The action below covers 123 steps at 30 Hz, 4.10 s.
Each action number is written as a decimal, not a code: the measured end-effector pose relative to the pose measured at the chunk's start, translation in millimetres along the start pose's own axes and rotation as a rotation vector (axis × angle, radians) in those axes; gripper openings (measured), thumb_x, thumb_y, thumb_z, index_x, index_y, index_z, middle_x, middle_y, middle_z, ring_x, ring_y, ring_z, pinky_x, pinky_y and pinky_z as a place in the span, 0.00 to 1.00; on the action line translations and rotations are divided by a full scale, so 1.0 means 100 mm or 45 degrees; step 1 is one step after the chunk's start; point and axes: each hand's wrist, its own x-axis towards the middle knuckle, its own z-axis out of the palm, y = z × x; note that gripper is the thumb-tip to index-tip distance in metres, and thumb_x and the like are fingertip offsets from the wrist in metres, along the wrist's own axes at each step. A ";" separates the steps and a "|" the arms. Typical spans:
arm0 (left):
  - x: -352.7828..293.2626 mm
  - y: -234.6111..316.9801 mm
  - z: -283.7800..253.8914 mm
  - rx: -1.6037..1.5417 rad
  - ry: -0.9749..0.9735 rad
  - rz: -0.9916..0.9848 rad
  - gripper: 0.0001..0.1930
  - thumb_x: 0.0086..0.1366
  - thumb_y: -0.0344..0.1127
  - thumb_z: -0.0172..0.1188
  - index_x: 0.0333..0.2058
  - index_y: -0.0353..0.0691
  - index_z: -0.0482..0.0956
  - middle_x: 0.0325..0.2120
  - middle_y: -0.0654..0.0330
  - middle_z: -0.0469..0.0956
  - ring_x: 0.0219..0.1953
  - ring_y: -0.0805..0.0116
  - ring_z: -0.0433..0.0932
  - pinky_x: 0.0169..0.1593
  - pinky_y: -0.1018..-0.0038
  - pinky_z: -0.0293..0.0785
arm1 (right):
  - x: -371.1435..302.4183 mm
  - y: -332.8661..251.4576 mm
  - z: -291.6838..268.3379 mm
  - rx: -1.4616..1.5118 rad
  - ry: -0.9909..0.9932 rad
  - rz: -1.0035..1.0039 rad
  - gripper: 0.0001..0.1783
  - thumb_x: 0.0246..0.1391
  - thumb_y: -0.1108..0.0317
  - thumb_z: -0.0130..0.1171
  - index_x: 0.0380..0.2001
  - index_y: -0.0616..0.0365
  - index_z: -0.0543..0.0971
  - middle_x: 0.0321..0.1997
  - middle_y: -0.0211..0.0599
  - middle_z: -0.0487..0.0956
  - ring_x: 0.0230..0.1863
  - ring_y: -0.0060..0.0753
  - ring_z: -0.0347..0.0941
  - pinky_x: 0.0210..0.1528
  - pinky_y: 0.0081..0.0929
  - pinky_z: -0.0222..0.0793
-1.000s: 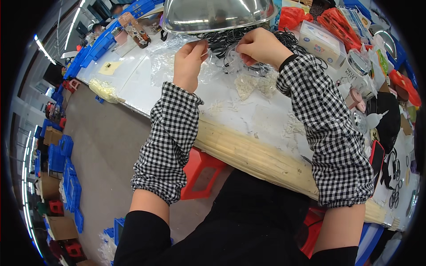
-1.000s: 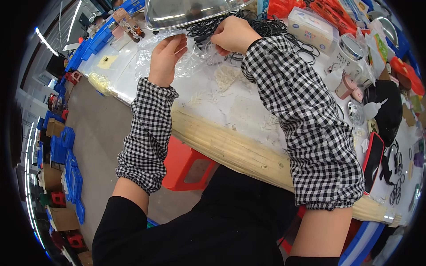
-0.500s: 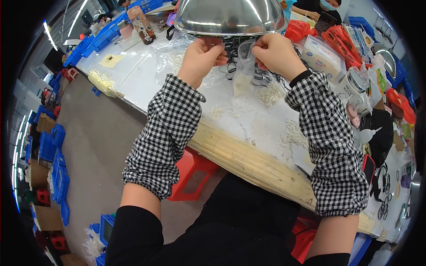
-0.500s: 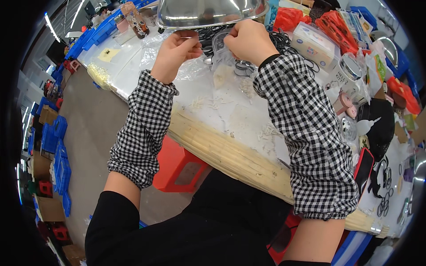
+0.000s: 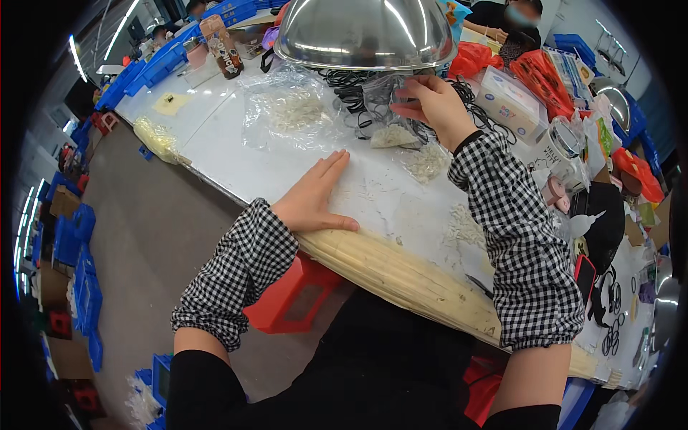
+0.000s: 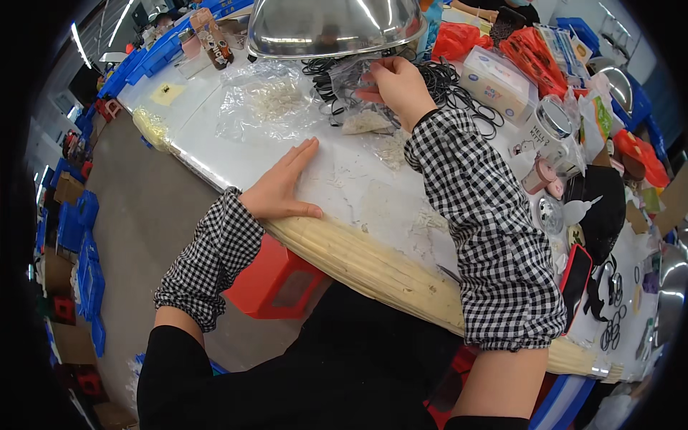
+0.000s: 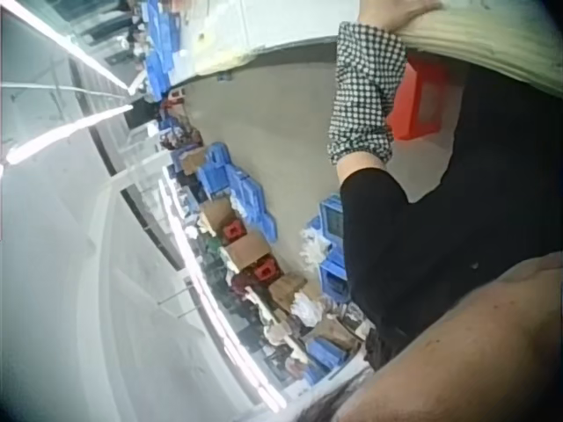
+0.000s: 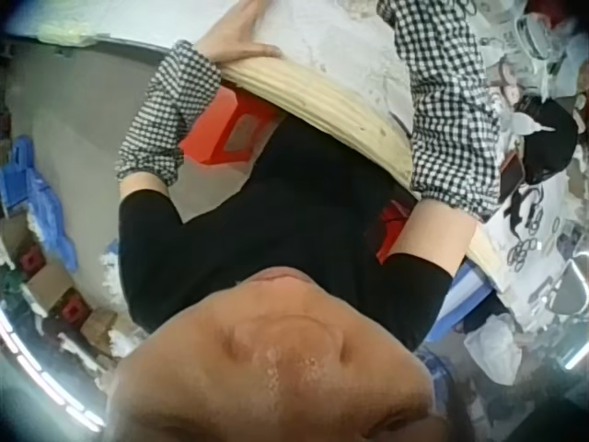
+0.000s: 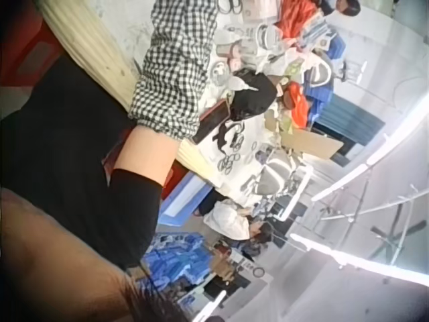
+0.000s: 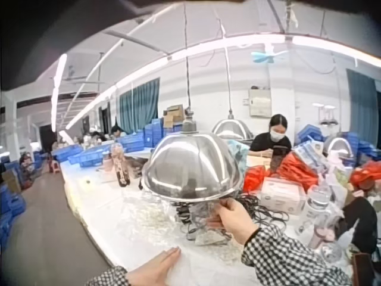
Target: The recorder is manual assembling small plastic components and placing them into bags at a factory workbench.
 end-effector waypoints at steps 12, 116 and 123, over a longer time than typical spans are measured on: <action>0.24 0.05 0.15 -0.113 -0.001 0.225 0.43 0.54 0.48 0.67 0.62 0.33 0.57 0.60 0.44 0.61 0.65 0.48 0.55 0.68 0.60 0.46 | -0.79 0.44 -0.31 -1.583 -0.442 -0.269 0.09 0.49 0.74 0.53 0.31 0.68 0.80 0.31 0.53 0.80 0.36 0.51 0.77 0.42 0.37 0.72; 0.57 -0.14 0.01 -3.329 0.383 -0.758 0.11 0.72 0.36 0.42 0.31 0.38 0.68 0.22 0.65 0.64 0.16 0.80 0.58 0.13 0.84 0.53 | 0.31 0.12 -0.10 -0.376 -0.207 -0.054 0.19 0.57 0.64 0.58 0.50 0.60 0.71 0.35 0.37 0.77 0.30 0.24 0.74 0.32 0.20 0.73; 0.56 -0.14 0.04 -3.314 0.596 -0.879 0.11 0.72 0.38 0.43 0.32 0.40 0.68 0.22 0.66 0.64 0.14 0.81 0.57 0.14 0.85 0.53 | -0.10 0.20 -0.09 -1.132 -0.116 -0.687 0.07 0.48 0.68 0.63 0.30 0.59 0.81 0.27 0.38 0.73 0.25 0.33 0.71 0.29 0.28 0.66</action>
